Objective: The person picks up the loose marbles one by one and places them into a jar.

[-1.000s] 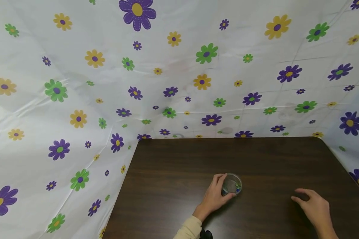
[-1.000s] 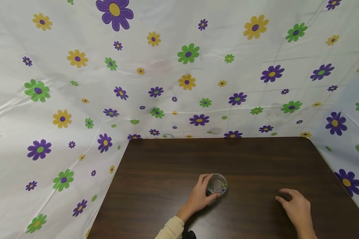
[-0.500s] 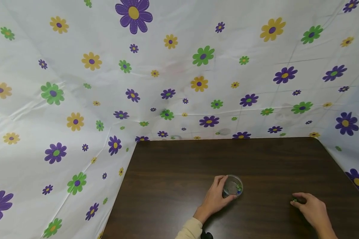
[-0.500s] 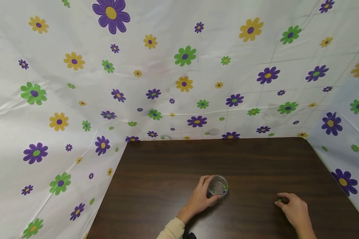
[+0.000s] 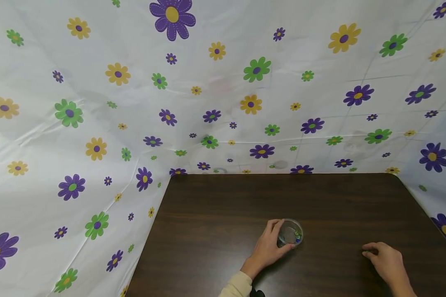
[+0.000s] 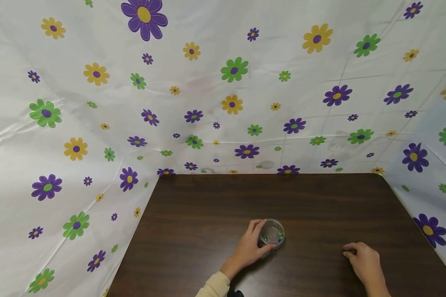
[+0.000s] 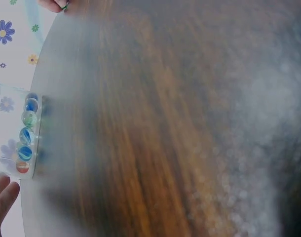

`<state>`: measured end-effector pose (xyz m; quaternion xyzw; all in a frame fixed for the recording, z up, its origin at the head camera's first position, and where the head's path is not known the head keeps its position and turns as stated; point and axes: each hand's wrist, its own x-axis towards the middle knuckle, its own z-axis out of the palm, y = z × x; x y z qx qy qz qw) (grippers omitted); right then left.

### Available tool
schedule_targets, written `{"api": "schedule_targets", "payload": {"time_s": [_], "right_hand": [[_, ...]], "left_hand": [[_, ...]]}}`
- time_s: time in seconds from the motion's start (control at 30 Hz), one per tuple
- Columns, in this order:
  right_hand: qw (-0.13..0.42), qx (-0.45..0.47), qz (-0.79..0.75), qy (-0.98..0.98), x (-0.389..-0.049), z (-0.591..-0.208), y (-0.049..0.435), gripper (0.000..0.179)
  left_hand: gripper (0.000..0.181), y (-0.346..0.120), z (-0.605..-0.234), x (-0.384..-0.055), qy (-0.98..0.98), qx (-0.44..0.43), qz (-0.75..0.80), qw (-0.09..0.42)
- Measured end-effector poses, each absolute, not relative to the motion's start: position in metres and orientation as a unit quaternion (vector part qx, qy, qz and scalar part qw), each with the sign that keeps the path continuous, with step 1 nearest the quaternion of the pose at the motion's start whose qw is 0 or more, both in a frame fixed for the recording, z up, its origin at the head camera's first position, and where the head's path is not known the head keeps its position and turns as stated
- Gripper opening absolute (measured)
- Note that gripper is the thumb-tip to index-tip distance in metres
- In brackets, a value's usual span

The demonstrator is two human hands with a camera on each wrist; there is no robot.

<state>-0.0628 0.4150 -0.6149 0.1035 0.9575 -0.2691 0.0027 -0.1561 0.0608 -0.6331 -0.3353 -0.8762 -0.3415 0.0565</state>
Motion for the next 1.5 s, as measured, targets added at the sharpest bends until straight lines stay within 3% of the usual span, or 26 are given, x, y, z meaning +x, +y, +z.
{"api": "schedule_targets", "payload": {"time_s": [0.17,0.27,0.5,0.6,1.0,1.27,1.5], "right_hand": [[0.003,0.117,-0.279,0.953,-0.065,-0.611,0.414,0.02],[-0.025,0.125,-0.288,0.949,-0.067,-0.609,0.411,0.022],[-0.179,0.117,-0.304,0.929,-0.081,-0.6,0.378,0.013],[-0.216,0.098,-0.329,0.914,-0.09,-0.594,0.358,0.012],[-0.208,0.051,-0.418,0.883,-0.124,-0.584,0.29,0.01],[-0.191,0.018,-0.456,0.869,-0.133,-0.589,0.254,0.009],[-0.209,-0.022,-0.468,0.858,-0.136,-0.596,0.239,0.014]], "left_hand": [[0.077,0.06,-0.634,-0.155,-0.877,-0.333,-0.342,0.061],[0.077,0.06,-0.634,-0.155,-0.877,-0.331,-0.342,0.066],[0.077,0.06,-0.633,-0.156,-0.877,-0.333,-0.338,0.078],[0.078,0.06,-0.633,-0.157,-0.877,-0.334,-0.337,0.079],[0.08,0.06,-0.631,-0.156,-0.888,-0.323,-0.319,0.076],[0.079,0.059,-0.632,-0.158,-0.883,-0.329,-0.325,0.083],[0.079,0.057,-0.635,-0.159,-0.877,-0.336,-0.334,0.083]]}}
